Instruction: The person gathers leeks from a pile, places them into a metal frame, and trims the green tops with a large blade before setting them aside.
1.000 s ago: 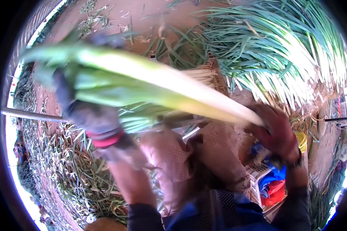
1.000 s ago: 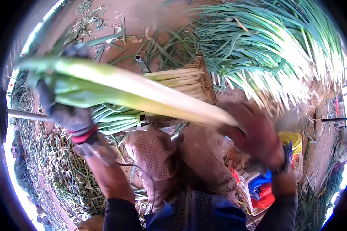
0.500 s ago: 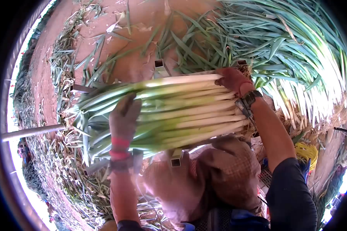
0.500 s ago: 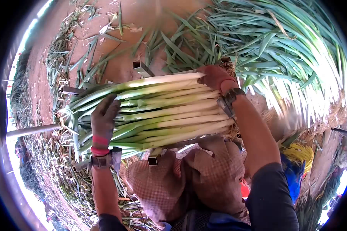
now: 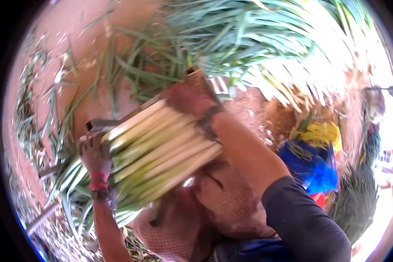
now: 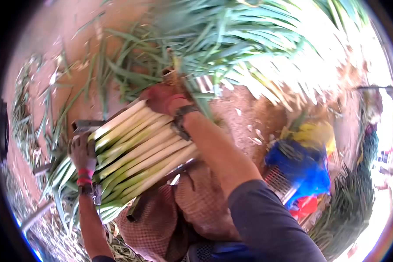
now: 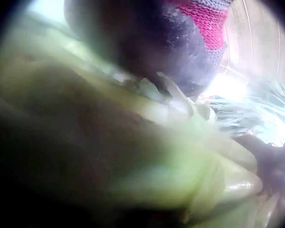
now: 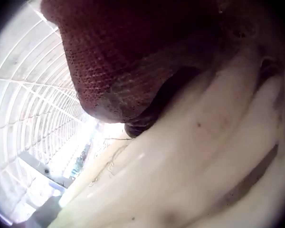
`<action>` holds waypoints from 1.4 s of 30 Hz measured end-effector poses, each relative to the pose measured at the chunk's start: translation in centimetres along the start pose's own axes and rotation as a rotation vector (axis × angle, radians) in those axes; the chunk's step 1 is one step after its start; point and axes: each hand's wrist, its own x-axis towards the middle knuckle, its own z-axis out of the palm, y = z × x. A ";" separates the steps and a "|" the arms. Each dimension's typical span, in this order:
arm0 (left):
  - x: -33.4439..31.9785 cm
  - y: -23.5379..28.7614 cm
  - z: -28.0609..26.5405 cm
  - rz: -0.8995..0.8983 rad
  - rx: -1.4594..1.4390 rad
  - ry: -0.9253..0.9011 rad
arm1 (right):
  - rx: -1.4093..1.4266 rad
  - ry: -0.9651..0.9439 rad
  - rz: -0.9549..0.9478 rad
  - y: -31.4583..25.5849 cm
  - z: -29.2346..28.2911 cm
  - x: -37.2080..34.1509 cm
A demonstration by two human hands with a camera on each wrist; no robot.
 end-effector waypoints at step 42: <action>-8.0 25.9 -17.7 0.399 -1.123 -0.341 | 0.540 0.321 -0.428 11.0 -5.8 -37.7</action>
